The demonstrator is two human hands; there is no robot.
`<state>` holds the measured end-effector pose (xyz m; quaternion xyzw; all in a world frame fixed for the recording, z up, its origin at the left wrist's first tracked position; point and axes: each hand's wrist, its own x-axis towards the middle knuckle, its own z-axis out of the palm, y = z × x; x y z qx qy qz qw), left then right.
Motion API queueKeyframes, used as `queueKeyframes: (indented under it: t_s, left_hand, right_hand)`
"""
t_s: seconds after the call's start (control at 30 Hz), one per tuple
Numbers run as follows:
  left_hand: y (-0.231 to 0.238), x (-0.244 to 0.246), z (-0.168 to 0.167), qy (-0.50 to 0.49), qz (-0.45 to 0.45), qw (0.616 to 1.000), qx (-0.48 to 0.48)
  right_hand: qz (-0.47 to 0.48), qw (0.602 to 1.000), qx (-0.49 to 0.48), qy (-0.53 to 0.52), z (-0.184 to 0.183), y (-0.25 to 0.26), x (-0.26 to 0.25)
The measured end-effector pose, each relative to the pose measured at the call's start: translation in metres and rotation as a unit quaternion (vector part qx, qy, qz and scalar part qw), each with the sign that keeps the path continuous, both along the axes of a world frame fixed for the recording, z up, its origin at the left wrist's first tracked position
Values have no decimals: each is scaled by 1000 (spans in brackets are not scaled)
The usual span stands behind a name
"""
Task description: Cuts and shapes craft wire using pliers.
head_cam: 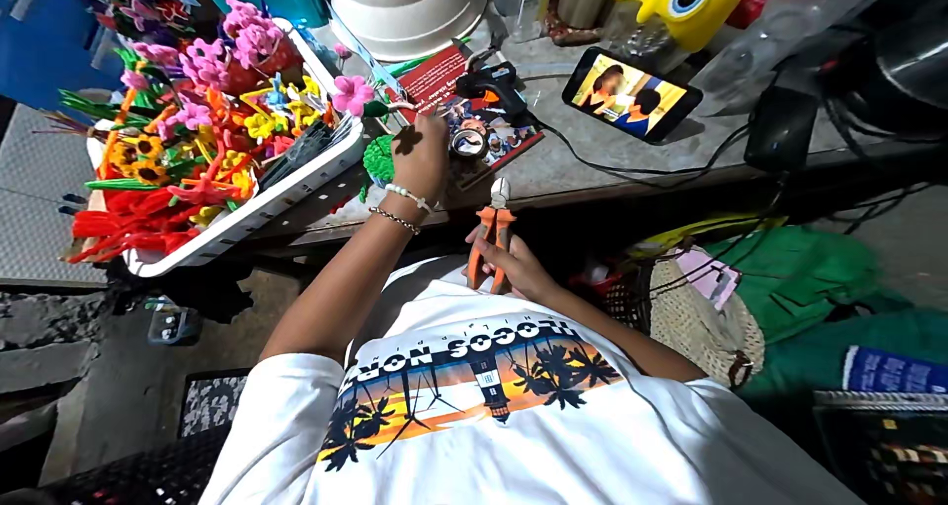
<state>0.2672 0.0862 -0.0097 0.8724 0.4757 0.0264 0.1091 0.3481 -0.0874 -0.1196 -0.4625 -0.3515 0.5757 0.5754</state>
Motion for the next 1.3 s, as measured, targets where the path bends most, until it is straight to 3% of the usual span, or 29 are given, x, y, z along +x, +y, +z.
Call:
queueKeyframes:
  t_s: [0.23,0.4,0.57,0.63,0.67,0.73,0.8,0.9,1.13,1.3]
  left_hand:
    - [-10,1,-13,61,-10,998,16]
    - [-12,-1,-14,44,-9,999,22]
    - [-28,-35,6,-137,-38,990,26]
    - [-35,-57,5,-256,-83,963,-18]
    - [-42,-69,5,-315,-99,940,-84]
    - [-54,-89,1,-431,-89,867,-233]
    - [-61,-97,-7,-494,-36,805,-326]
    - [-64,-103,-32,-551,-1,751,-364]
    - [-65,-111,-37,-607,24,718,-340]
    - [-69,-115,-35,-607,33,722,-331]
  right_hand:
    - [-13,1000,-2,16,6,-2,-2]
    - [-36,999,-3,14,5,-3,-3]
    - [-94,995,40,-12,3,-5,-6]
    - [-91,993,74,-3,2,-4,-4]
    - [-84,993,82,9,2,-4,-3]
    - [-60,992,101,41,3,-3,-3]
    - [-46,992,113,44,5,-2,-6]
    - [-8,991,135,8,9,1,-10]
    - [17,983,160,-85,21,4,-19]
    - [16,974,197,-109,20,1,-23]
